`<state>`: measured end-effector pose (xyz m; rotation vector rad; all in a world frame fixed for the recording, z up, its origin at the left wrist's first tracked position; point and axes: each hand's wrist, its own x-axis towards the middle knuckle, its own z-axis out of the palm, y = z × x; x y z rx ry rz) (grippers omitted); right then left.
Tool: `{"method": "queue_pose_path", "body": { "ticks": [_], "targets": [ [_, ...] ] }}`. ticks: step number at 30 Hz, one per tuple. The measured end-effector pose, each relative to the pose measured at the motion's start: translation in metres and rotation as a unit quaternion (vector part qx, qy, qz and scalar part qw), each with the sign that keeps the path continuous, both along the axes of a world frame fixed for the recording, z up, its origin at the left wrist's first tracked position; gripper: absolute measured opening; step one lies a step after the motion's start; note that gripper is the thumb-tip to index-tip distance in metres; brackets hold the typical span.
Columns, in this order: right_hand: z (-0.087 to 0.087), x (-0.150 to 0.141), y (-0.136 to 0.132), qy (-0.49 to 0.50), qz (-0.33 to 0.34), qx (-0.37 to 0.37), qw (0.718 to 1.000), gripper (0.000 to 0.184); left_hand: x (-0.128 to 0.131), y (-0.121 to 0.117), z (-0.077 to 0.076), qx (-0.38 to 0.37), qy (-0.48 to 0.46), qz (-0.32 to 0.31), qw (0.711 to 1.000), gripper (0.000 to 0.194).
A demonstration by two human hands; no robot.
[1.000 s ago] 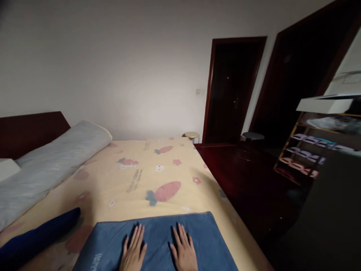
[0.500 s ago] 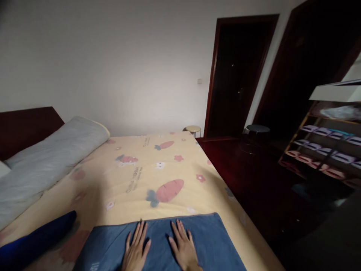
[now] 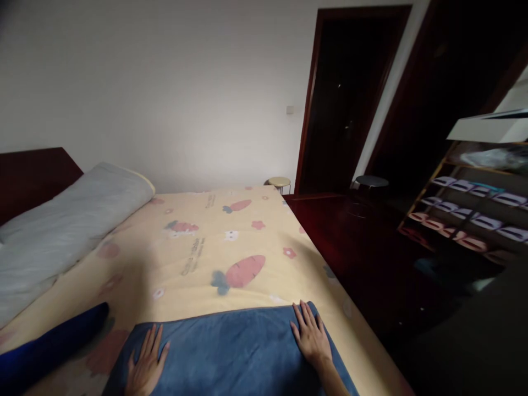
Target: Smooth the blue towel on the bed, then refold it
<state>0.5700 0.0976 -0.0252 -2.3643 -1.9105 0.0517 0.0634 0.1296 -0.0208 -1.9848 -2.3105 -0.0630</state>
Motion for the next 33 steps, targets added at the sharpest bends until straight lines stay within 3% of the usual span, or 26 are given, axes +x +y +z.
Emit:
{"method": "queue_pose_path", "body": {
  "ticks": [2,5,7,9,12,15,19,22,25,29,31,33],
  "targets": [
    [0.007,-0.021,0.0,0.02,0.004,0.035,0.999,0.063,0.026,-0.006,0.012,0.021,-0.002,-0.037,0.999,0.061],
    [0.015,-0.075,-0.002,0.082,0.085,0.078,0.99,0.06,0.085,-0.016,0.021,0.033,-0.028,-0.151,0.988,0.057],
    [0.017,-0.115,-0.001,0.125,0.145,0.066,0.979,0.058,0.124,-0.019,0.018,0.013,-0.058,-0.198,0.978,0.055],
    [0.016,-0.144,0.001,0.154,0.159,0.046,0.974,0.057,0.151,-0.017,0.012,-0.019,-0.082,-0.208,0.975,0.054],
    [0.008,-0.162,0.006,0.162,0.138,0.044,0.976,0.057,0.165,-0.011,0.001,-0.044,-0.1,-0.205,0.972,0.054],
    [0.003,-0.163,0.01,0.151,0.136,0.066,0.977,0.057,0.163,-0.006,0.0,-0.044,-0.107,-0.204,0.972,0.053],
    [0.016,-0.153,0.012,0.157,0.158,0.068,0.972,0.056,0.157,-0.005,0.02,-0.079,-0.106,-0.205,0.97,0.055],
    [0.024,-0.118,0.005,0.154,0.148,0.081,0.974,0.055,0.128,-0.014,0.033,-0.016,-0.082,-0.191,0.978,0.057],
    [0.007,-0.061,-0.013,0.101,0.046,0.109,0.988,0.062,0.079,-0.031,0.024,0.047,-0.035,-0.129,0.99,0.06],
    [-0.027,-0.009,-0.033,0.033,-0.024,0.086,0.995,0.07,0.033,-0.047,0.002,-0.033,0.0,-0.013,0.999,0.061],
    [-0.027,-0.006,-0.031,0.015,-0.024,0.065,0.997,0.068,0.031,-0.046,0.006,-0.072,0.003,0.0,0.997,0.06],
    [-0.013,-0.013,-0.027,0.012,-0.03,0.033,0.999,0.067,0.036,-0.043,0.019,-0.1,-0.004,0.0,0.995,0.06]
  ]
}}
